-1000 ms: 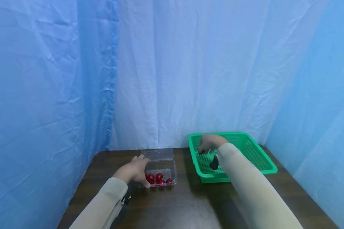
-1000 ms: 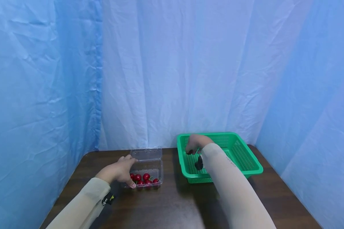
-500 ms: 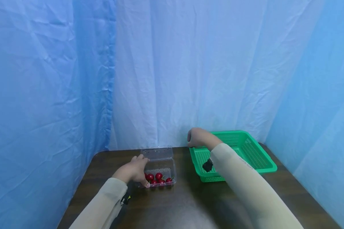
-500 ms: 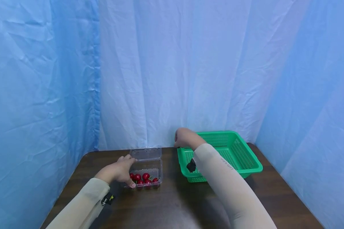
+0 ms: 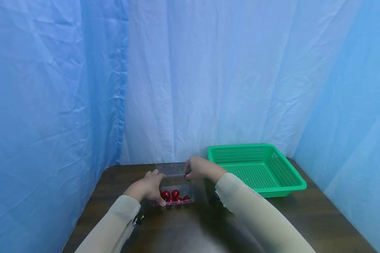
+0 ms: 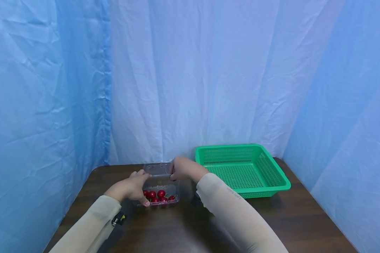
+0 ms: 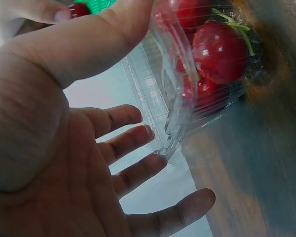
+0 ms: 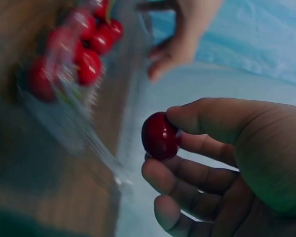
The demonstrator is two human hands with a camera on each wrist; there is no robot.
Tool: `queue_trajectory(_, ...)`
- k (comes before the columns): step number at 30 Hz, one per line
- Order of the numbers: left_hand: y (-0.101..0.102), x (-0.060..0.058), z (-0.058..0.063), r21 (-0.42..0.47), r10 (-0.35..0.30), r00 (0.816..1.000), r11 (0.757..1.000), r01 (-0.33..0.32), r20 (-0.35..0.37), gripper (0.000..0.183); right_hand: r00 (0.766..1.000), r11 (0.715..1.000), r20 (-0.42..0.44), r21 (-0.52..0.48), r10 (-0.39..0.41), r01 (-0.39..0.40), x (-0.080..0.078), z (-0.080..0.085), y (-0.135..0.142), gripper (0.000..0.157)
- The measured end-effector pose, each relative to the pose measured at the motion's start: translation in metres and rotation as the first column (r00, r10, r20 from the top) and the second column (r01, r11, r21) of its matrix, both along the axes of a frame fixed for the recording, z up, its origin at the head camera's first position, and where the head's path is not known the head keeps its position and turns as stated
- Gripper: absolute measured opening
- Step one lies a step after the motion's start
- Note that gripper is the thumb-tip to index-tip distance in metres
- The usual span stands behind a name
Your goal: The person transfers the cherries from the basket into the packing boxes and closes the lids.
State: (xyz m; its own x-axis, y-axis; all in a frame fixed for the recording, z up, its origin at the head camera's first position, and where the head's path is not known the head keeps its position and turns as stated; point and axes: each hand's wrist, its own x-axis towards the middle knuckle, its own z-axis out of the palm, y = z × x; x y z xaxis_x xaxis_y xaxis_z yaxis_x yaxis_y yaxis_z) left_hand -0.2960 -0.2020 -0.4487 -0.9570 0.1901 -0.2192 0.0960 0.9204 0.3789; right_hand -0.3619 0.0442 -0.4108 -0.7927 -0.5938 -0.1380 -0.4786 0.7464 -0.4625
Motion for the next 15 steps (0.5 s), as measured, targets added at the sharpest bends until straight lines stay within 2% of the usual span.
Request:
queue_trajectory(8, 0.0, -0.001, 0.0, 0.004, -0.006, 1.0, 1.0, 0.006, 0.017, 0.11, 1.0, 1.0, 0.022, 0.003, -0.003, 0.003, 0.012, -0.031, -0.022, 0.005)
queue_trajectory(15, -0.001, 0.0, 0.001, -0.001, -0.01, 1.0, 1.0, 0.01, 0.017, 0.111, 1.0, 0.996, -0.001, 0.085, -0.008, 0.008, 0.019, -0.041, -0.032, 0.008)
